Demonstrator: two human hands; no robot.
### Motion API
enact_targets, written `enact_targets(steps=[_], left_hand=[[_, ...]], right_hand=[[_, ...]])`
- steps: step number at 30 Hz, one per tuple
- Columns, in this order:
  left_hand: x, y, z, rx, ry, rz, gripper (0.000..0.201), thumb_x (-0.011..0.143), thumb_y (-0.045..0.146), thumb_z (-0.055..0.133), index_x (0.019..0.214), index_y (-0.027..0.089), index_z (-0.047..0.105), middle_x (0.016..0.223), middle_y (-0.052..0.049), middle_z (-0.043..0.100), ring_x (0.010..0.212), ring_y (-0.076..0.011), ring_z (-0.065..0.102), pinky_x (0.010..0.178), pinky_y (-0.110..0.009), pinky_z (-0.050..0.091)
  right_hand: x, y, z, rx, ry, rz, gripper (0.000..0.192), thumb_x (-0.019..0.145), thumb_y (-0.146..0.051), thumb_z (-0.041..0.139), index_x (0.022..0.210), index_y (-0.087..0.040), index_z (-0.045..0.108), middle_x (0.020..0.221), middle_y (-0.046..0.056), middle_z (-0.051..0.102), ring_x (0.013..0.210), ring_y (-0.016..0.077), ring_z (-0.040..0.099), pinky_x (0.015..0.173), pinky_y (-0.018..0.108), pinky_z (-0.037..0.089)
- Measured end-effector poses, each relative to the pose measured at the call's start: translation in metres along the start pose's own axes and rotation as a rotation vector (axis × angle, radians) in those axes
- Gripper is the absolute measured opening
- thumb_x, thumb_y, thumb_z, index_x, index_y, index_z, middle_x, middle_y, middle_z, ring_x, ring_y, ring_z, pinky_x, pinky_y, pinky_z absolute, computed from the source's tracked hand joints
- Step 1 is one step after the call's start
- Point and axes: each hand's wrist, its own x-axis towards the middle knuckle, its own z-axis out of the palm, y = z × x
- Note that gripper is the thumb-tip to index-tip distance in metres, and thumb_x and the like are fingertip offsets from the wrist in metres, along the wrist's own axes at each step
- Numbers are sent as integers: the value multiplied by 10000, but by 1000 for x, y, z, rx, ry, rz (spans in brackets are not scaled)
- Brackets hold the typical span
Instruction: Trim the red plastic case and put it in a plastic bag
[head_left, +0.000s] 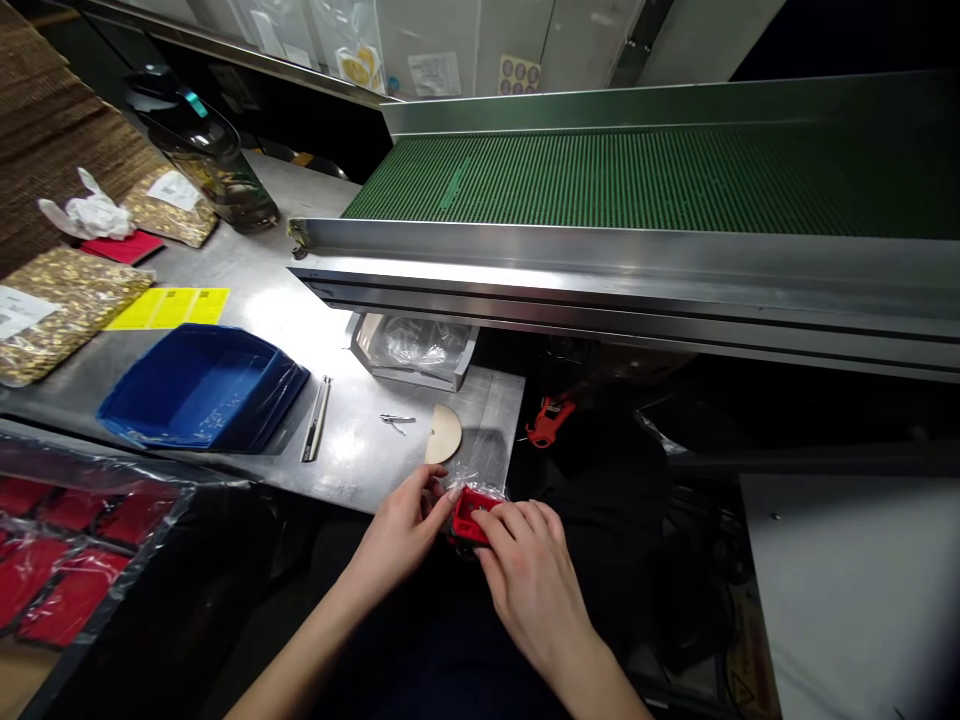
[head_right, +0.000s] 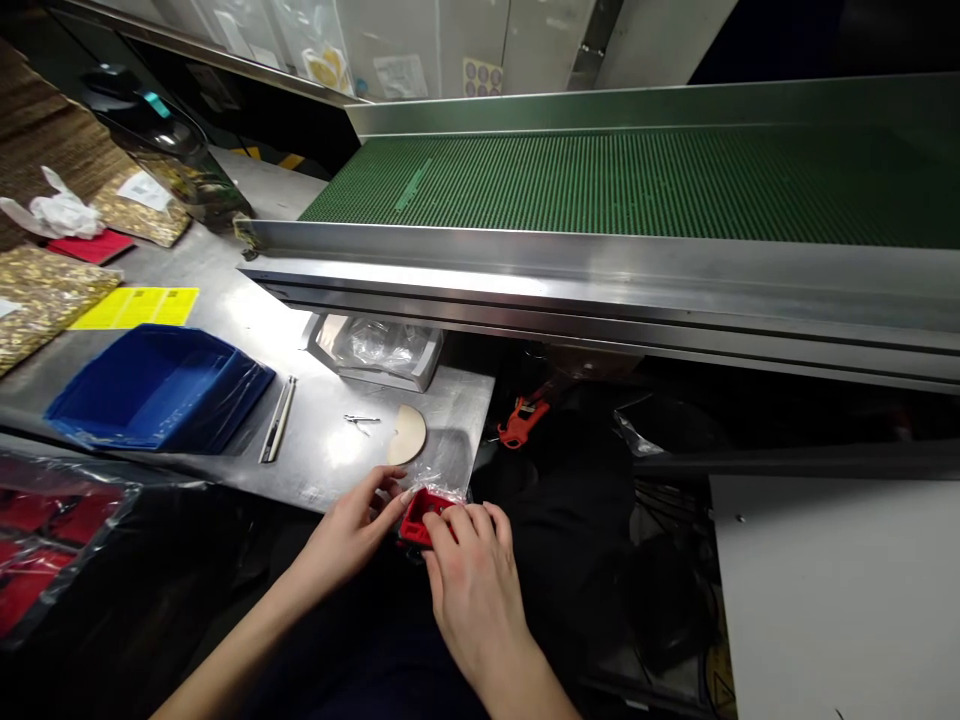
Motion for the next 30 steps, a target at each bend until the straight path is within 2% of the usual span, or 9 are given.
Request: enact_targets(steps=[3,8,13,16,18,23,26,28,30], left_hand=[[7,-10,4,-95,-96,-11,334,1010,494,558,1106,183,633,943,-40,671,833,-215,634,730,-312,487],[6,-6,8,-97,-85,16,310,1003,455,557,906,167,617,782,-20,607,720,-196,547,678,-308,438],[1,-3,11,-140,-40,21,360,1038,538,473,987,192,559,808,-6,569,731,-188,528,690,-296,441],[2,-5,15,-167,-57,-16,398,976,558,578,1131,193,540,797,7,559,702,-186,534,651,-287,440],[4,-7,18,-180,-77,-29,412,946,523,607,1166,183,533,745,25,522,659,-179,510,616,-279,425],[7,-2,17,-164,-74,-8,243,961,374,515,1092,174,560,661,48,414,593,-165,432,569,-271,370],[-3,14,10,-88,-86,110,213,1025,321,472,1193,208,537,729,36,494,657,-169,487,662,-291,410],[-13,27,4,12,-151,281,222,1064,259,434,1275,246,501,877,14,607,772,-167,573,762,-296,440],[-23,38,-1,101,-212,465,293,1073,183,406,1344,276,465,1074,-10,659,922,-159,631,844,-284,456]], right_hand=[[-4,5,1,17,-5,-30,398,987,-143,534,1354,-290,578,1201,3,682,1142,233,554,1154,515,311],[-11,8,1,-12,12,-67,435,985,-100,524,1372,-292,574,1146,-17,695,1122,211,548,1160,478,276],[-18,14,6,-38,116,-128,424,977,-124,590,1352,-322,592,1114,-47,703,1097,185,551,1167,422,250],[-19,17,9,-53,143,-162,407,975,-138,606,1342,-313,602,1113,-43,706,1101,184,549,1181,410,229],[-19,17,9,-62,147,-189,403,969,-142,618,1338,-304,607,1114,-37,706,1100,183,548,1192,405,212],[-22,15,7,-50,130,-213,397,962,-155,628,1330,-303,611,1093,-36,696,1104,180,539,1209,398,191],[-25,15,4,-39,125,-194,396,958,-134,614,1314,-305,617,1088,-34,692,1105,184,536,1214,405,191],[-25,15,0,-35,126,-173,392,950,-107,600,1288,-305,626,1117,-35,692,1099,185,537,1209,407,202],[-24,17,-3,-25,107,-161,412,941,-86,594,1286,-309,622,1126,-38,694,1089,187,542,1203,416,211]])
